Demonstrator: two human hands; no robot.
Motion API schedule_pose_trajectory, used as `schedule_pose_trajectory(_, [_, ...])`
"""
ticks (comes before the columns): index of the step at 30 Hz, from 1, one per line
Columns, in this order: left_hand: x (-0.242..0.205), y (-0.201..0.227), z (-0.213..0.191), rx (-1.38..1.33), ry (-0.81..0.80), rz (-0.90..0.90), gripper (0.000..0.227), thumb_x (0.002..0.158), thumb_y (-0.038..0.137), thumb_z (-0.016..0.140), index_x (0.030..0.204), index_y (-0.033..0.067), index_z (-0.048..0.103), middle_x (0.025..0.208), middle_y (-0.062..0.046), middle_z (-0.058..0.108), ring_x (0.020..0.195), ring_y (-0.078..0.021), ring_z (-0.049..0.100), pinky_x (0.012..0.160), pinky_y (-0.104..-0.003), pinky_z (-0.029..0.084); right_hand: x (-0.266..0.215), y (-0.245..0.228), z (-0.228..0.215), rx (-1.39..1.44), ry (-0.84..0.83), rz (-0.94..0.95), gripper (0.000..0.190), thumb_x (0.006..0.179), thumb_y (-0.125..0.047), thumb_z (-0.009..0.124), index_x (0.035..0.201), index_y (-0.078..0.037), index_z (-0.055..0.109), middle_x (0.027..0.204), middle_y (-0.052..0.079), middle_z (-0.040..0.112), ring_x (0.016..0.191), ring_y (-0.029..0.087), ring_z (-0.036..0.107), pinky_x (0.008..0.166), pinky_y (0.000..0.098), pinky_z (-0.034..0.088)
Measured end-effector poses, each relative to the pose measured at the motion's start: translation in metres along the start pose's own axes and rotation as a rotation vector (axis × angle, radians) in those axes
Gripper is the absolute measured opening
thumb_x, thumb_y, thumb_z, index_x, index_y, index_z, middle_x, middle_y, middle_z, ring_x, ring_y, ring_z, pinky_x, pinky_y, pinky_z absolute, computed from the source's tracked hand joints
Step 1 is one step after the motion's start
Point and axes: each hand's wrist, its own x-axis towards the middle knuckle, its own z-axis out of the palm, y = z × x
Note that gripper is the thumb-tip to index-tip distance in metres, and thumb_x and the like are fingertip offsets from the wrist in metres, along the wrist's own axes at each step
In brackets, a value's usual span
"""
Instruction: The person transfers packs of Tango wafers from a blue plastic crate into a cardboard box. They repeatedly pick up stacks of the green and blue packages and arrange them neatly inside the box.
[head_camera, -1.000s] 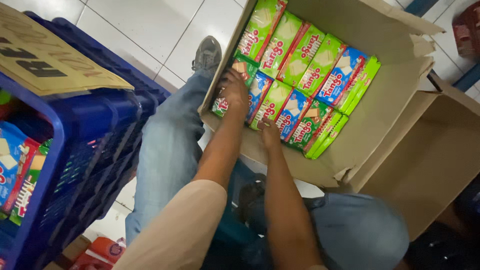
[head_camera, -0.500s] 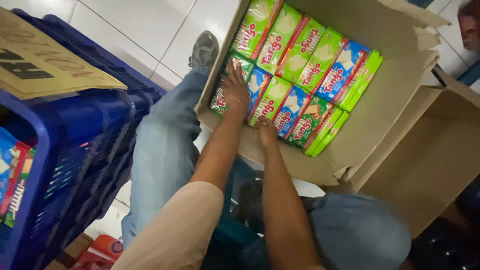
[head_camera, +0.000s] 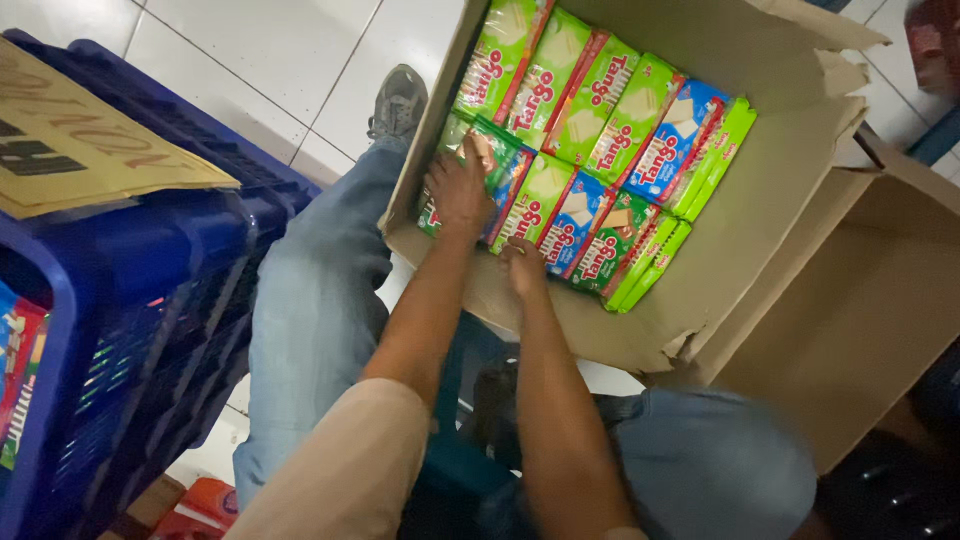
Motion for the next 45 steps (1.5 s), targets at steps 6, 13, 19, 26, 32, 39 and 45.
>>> schedule_pose_trajectory(6, [-0.003, 0.035, -0.057, -0.269, -0.367, 0.022, 0.101, 0.058, 0.031, 0.080, 0.135, 0.0132, 0.016, 0.120, -0.022, 0.034, 0.102, -0.0461, 0.047, 0.080, -0.058, 0.042, -0.043, -0.073, 0.011, 0.388, 0.233, -0.200, 0.039, 0.080, -0.004, 0.053, 0.118, 0.001, 0.050, 0.113, 0.022, 0.047, 0.104, 0.027, 0.049, 0.087, 0.0359, 0.044])
schedule_pose_trajectory(13, [0.006, 0.075, -0.065, -0.333, -0.537, -0.019, 0.082, 0.079, 0.040, 0.061, 0.138, 0.0123, 0.011, 0.119, -0.022, 0.034, 0.101, -0.0465, 0.047, 0.077, -0.060, 0.043, -0.042, -0.137, 0.004, 0.423, 0.290, -0.401, 0.044, 0.084, -0.026, 0.054, 0.124, -0.007, 0.048, 0.139, 0.023, 0.024, 0.134, 0.033, 0.011, 0.111, 0.0376, 0.011])
schedule_pose_trajectory(19, [0.016, 0.054, -0.027, -0.247, -0.639, 0.331, 0.080, 0.076, 0.037, 0.057, 0.139, 0.0168, 0.011, 0.127, -0.021, 0.031, 0.110, -0.0447, 0.045, 0.087, -0.057, 0.039, -0.025, -0.117, -0.006, 0.705, 0.217, -0.187, 0.061, 0.079, -0.013, 0.063, 0.133, -0.022, 0.035, 0.126, 0.025, 0.038, 0.098, 0.033, 0.057, 0.078, 0.0390, 0.052])
schedule_pose_trajectory(26, [0.082, 0.046, -0.057, -0.250, -0.442, 0.655, 0.054, 0.085, 0.030, 0.046, 0.136, 0.0184, 0.030, 0.144, -0.009, 0.010, 0.132, -0.0353, 0.005, 0.106, -0.055, 0.007, -0.011, -0.115, -0.022, 0.774, 0.322, -0.242, 0.060, 0.072, -0.022, 0.058, 0.129, -0.014, 0.041, 0.107, 0.004, 0.058, 0.073, 0.017, 0.059, 0.050, 0.0288, 0.045])
schedule_pose_trajectory(32, [0.112, 0.017, -0.004, -0.133, -0.582, 0.455, 0.048, 0.092, 0.021, 0.027, 0.139, 0.0161, 0.017, 0.144, -0.016, 0.011, 0.128, -0.0460, 0.009, 0.106, -0.051, 0.015, 0.005, -0.159, -0.026, 0.561, 0.302, -0.280, 0.062, 0.078, -0.030, 0.052, 0.136, -0.018, 0.032, 0.093, 0.006, 0.065, 0.069, 0.020, 0.063, 0.056, 0.0294, 0.053])
schedule_pose_trajectory(39, [0.117, -0.006, 0.018, -0.038, -0.188, 0.667, 0.060, 0.074, -0.009, 0.043, 0.129, 0.0092, 0.031, 0.144, -0.009, 0.003, 0.123, -0.0509, 0.022, 0.092, -0.056, 0.037, 0.065, -0.215, -0.005, 0.346, 0.232, -0.403, 0.041, 0.085, -0.018, 0.050, 0.125, -0.019, 0.045, 0.108, 0.007, 0.060, 0.044, 0.006, 0.035, 0.039, 0.0208, 0.030])
schedule_pose_trajectory(45, [0.111, -0.001, 0.004, 0.030, -0.080, 0.544, 0.061, 0.079, -0.004, 0.045, 0.136, -0.0007, 0.025, 0.142, -0.021, 0.004, 0.130, -0.0418, 0.010, 0.107, -0.046, 0.023, 0.106, -0.210, 0.011, 0.244, 0.276, -0.502, 0.047, 0.080, -0.008, 0.053, 0.125, -0.018, 0.044, 0.119, 0.005, 0.059, 0.085, 0.018, 0.051, 0.070, 0.0367, 0.037])
